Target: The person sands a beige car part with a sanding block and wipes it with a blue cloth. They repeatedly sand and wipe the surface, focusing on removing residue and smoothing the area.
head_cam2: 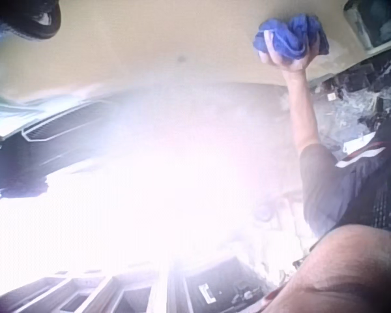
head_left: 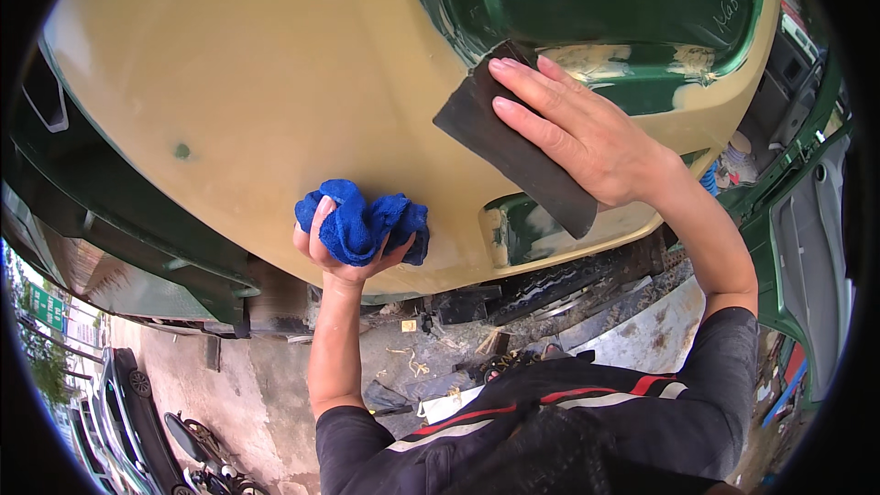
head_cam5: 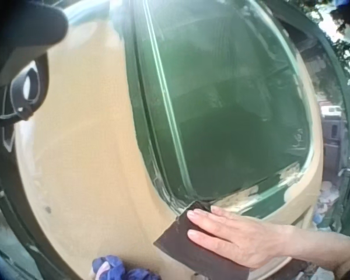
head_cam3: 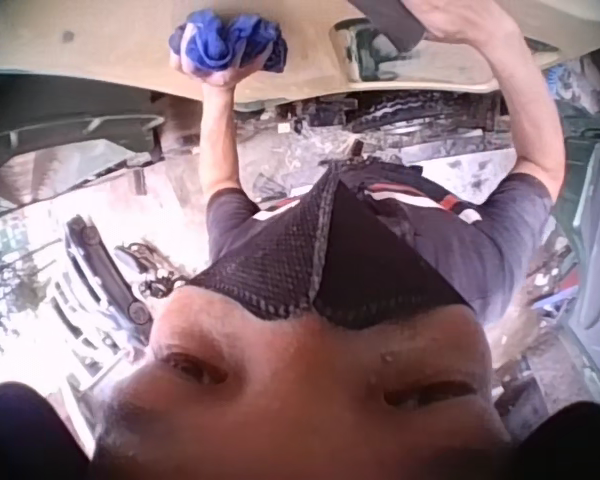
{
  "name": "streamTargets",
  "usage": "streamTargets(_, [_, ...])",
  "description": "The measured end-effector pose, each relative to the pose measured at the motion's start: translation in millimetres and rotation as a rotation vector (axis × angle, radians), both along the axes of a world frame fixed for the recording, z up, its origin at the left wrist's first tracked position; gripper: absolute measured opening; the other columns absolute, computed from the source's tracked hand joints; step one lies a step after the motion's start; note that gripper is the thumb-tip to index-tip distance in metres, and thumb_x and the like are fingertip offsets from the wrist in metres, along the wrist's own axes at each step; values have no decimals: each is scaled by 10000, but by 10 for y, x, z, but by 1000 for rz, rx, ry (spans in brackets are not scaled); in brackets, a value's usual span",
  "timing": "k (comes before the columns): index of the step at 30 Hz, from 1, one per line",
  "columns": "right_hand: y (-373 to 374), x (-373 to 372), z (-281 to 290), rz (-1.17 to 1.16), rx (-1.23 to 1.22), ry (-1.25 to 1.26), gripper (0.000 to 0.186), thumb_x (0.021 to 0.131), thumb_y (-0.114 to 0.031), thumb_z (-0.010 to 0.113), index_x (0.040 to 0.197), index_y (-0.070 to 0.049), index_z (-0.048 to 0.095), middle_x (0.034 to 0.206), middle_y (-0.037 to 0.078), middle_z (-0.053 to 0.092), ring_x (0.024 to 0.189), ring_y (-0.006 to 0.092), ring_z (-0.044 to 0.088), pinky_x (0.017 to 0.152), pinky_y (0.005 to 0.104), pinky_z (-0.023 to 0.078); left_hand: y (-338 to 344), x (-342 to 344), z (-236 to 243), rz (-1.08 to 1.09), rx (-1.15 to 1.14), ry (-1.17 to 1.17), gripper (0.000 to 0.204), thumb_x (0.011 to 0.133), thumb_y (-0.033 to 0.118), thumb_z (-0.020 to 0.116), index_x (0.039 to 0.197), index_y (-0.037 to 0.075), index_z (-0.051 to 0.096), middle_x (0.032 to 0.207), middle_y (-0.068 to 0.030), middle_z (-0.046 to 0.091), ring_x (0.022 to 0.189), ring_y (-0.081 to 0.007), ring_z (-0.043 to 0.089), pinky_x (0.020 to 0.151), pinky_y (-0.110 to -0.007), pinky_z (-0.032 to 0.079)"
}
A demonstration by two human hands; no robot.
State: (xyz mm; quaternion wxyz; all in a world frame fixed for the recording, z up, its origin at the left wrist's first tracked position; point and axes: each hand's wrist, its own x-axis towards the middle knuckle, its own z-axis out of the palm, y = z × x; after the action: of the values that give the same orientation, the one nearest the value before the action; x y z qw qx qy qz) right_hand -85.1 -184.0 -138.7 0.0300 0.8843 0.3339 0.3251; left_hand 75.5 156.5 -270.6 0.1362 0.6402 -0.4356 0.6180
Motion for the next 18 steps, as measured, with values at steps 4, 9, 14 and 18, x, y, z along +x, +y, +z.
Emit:
streamTargets(4, [90,134,74,128,93,27,819,826,-150,716,1546,15,364,1609,290,314,1482,417,373,1229,555,302,-56,-9,-59,-77,-85,-53,737,519,557,921,1202,491,653,1355,-145,521,1238,-366,528,925,-511,491])
streamTargets(9, [65,136,57,195,147,16,714,903,-129,646,1538,40,365,1589,334,327,1480,448,369,1214,587,307,-44,-74,20,-4,-3,-14,793,496,557,930,1238,504,656,1359,-147,521,1243,-356,526,941,-513,473])
streamTargets(14, [-138,14,1,171,77,56,638,941,-116,604,1514,66,393,1570,353,347,1453,481,395,1196,568,350,-65,-75,-21,-11,9,-1,701,485,526,940,1147,459,721,1405,-145,486,1256,-372,527,935,-521,463])
streamTargets(18, [154,201,114,219,98,-139,595,922,-108,543,1472,91,436,1496,340,453,1418,447,457,1196,530,383,-155,-142,86,-42,-47,-31,690,539,436,913,1181,352,676,1364,-184,539,1241,-469,523,981,-587,413])
